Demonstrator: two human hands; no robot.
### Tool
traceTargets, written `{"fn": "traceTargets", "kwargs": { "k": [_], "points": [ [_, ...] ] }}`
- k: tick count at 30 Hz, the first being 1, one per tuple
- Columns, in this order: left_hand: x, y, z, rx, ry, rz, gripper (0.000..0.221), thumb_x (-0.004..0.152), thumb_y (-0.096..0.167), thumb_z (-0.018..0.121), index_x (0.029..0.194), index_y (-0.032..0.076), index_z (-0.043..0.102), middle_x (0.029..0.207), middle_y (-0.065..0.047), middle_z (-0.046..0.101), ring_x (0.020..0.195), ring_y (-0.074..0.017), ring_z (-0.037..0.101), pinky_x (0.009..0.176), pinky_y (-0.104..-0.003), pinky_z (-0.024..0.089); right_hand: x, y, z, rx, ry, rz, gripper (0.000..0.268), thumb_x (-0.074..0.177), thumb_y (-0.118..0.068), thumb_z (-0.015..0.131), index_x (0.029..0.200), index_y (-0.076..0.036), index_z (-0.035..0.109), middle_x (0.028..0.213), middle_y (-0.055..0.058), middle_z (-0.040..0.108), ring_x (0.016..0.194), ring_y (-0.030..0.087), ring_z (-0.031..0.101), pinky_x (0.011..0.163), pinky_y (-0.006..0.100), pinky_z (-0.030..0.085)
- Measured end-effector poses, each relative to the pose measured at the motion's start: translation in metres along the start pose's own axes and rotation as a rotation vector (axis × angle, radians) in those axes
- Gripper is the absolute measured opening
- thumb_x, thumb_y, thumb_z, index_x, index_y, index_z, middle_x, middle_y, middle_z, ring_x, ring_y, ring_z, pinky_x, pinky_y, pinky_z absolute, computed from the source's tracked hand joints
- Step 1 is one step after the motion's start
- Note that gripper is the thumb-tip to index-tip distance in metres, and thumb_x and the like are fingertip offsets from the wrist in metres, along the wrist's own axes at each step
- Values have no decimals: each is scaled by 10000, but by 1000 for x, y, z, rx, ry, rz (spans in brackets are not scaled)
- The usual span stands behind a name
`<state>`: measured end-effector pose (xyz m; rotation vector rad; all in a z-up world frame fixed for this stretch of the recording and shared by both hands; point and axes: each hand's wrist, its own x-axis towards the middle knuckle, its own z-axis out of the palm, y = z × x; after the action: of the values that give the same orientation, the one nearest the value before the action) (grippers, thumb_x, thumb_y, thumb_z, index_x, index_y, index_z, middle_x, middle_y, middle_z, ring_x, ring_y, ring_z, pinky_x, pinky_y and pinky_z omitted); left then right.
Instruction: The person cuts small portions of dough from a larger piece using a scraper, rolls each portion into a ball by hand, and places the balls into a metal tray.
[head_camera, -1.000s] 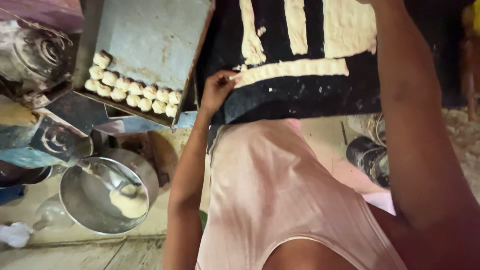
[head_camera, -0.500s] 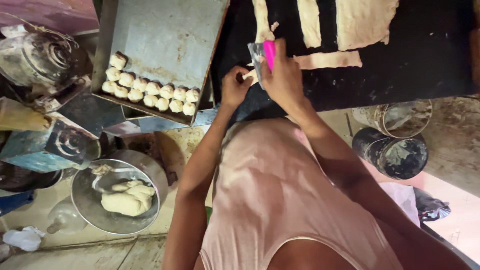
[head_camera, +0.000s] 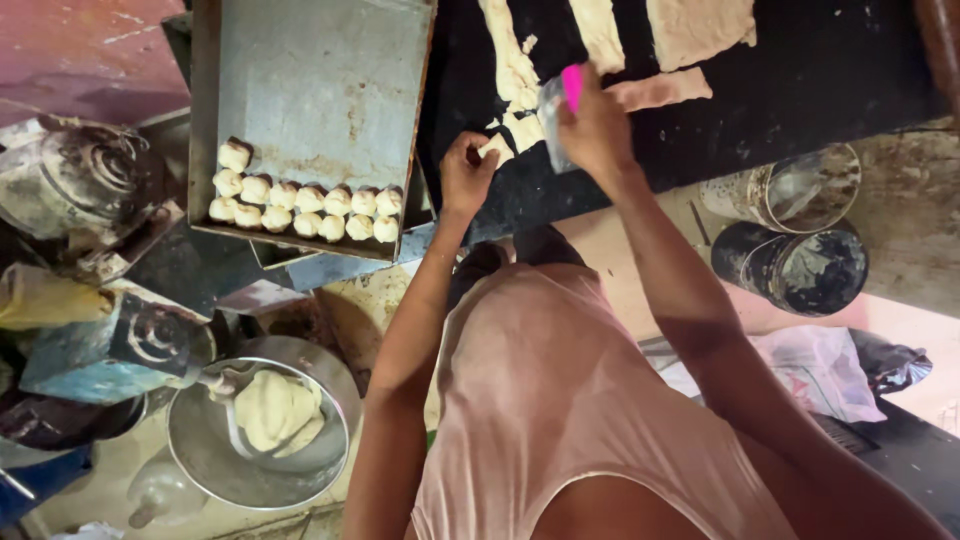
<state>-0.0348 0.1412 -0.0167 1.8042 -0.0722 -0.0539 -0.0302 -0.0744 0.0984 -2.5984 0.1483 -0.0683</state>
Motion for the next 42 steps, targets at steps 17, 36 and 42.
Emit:
{"fn": "traceTargets", "kwargs": {
  "k": [17,36,42],
  "points": [
    [-11,-10,0,-72,-22,38,143,897,39,787,970,31,665,746,28,573,658,-47,484,570,-240,406,2,87,-43,54,113,65,474,958,-141,688,1323,10,426,825,272,687,759,468,706,651,561,560],
    [-12,32,13,-341,61,-182,126,970,-24,710,1066,40,660,921,1,672,831,-69,612,736,-225,507,38,163,-111,218,32,258,512,985,-176,688,1399,-30,425,949,213,730,739,412,728,578,496,565],
    [-13,112,36,-537,72,-160,233,962,-80,649,1155,48,631,1048,-7,672,950,-89,649,811,-275,581,76,118,-129,-277,472,-469,690,935,-282,800,1448,-36,410,1256,208,655,1120,331,645,880,414,561]
  ]
}}
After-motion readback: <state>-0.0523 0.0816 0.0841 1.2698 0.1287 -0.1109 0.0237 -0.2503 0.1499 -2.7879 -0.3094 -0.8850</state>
